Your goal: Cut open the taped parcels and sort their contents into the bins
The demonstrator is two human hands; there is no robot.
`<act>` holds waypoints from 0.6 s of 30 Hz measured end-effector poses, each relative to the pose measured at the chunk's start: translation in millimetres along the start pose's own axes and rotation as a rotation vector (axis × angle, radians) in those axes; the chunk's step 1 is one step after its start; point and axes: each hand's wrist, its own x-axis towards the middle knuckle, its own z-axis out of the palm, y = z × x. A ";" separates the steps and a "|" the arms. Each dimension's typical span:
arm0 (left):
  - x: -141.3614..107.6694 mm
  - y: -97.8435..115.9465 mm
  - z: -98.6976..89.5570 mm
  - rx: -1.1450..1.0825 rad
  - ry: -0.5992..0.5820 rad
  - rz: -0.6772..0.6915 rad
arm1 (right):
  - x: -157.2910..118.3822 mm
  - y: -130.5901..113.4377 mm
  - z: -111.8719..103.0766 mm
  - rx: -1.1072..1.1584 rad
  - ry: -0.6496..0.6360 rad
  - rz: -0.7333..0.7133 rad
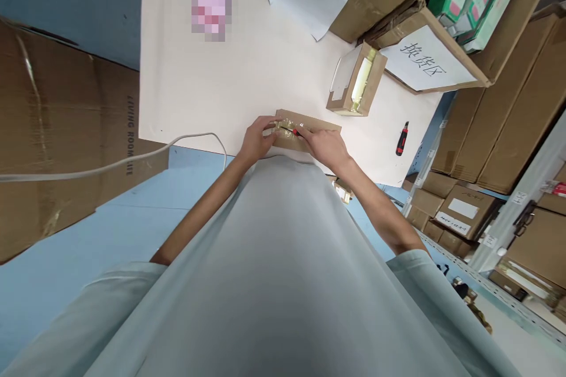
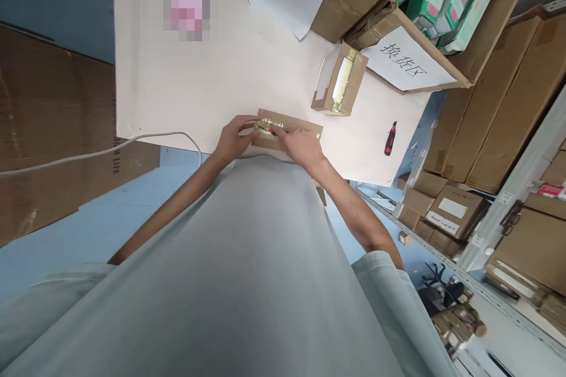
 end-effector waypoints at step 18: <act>3.8 -4.5 3.3 -0.064 0.065 0.008 | 18.6 -7.5 -15.2 -0.184 -0.091 -0.100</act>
